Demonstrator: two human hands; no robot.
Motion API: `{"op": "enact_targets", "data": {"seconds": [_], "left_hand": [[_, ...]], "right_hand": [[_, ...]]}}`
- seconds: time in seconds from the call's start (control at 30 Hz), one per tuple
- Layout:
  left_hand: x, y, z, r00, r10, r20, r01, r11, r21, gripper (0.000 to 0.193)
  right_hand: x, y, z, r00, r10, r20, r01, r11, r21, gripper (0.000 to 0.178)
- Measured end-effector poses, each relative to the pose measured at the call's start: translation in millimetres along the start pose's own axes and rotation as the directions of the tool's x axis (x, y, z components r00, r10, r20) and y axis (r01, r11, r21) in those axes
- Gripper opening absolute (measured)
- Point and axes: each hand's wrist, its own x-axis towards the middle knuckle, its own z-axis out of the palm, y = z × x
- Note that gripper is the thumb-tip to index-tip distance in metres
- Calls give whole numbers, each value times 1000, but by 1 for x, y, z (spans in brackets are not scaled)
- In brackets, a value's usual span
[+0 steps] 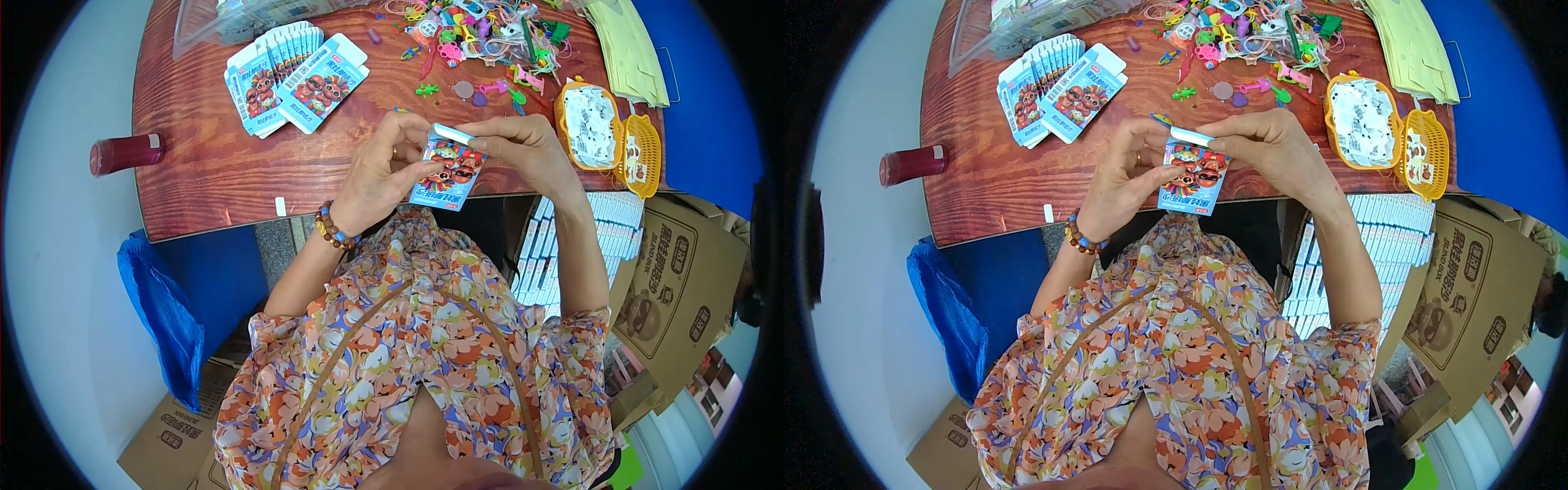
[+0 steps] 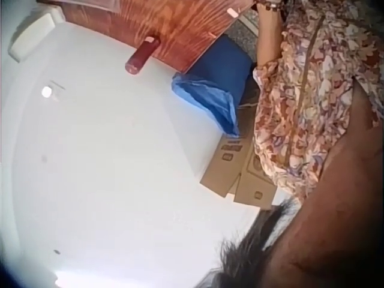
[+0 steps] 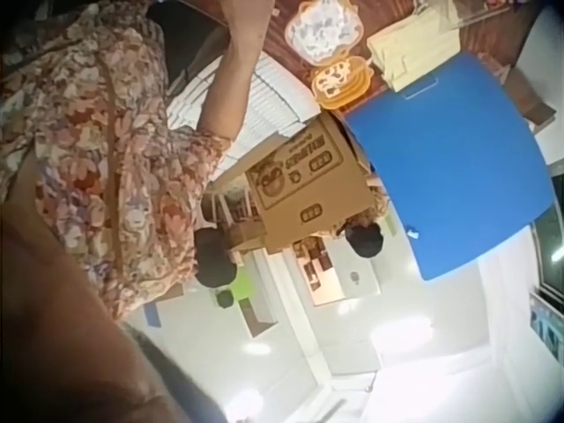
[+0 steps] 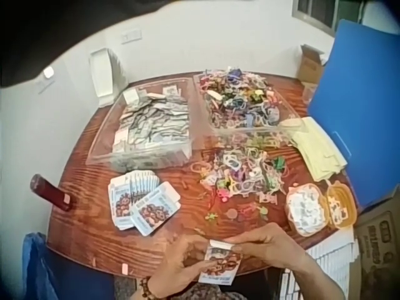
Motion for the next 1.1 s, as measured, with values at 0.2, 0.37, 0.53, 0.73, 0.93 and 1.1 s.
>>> {"op": "enact_targets", "data": {"seconds": [0.2,0.37,0.53,0.73,0.93,1.1], "left_hand": [[0,4,-4,989,-129,71,126,991,54,48],[-1,-2,-1,985,-167,43,163,984,78,49],[-5,-8,9,994,-111,-1,111,994,4,50],[-3,1,5,989,-121,86,109,986,129,50],[-6,-3,2,987,-134,89,121,984,133,50],[-5,2,1,984,-62,168,4,944,329,50]], "right_hand": [[-3,-6,3,998,54,25,-48,977,-209,24],[-7,-8,4,999,-33,13,35,905,-424,24],[-14,-12,3,974,-182,135,226,814,-535,29],[-17,-4,4,958,-231,170,287,750,-596,33],[-20,4,8,935,-305,180,348,692,-633,28],[-14,13,10,978,-154,140,207,779,-592,22]]}}
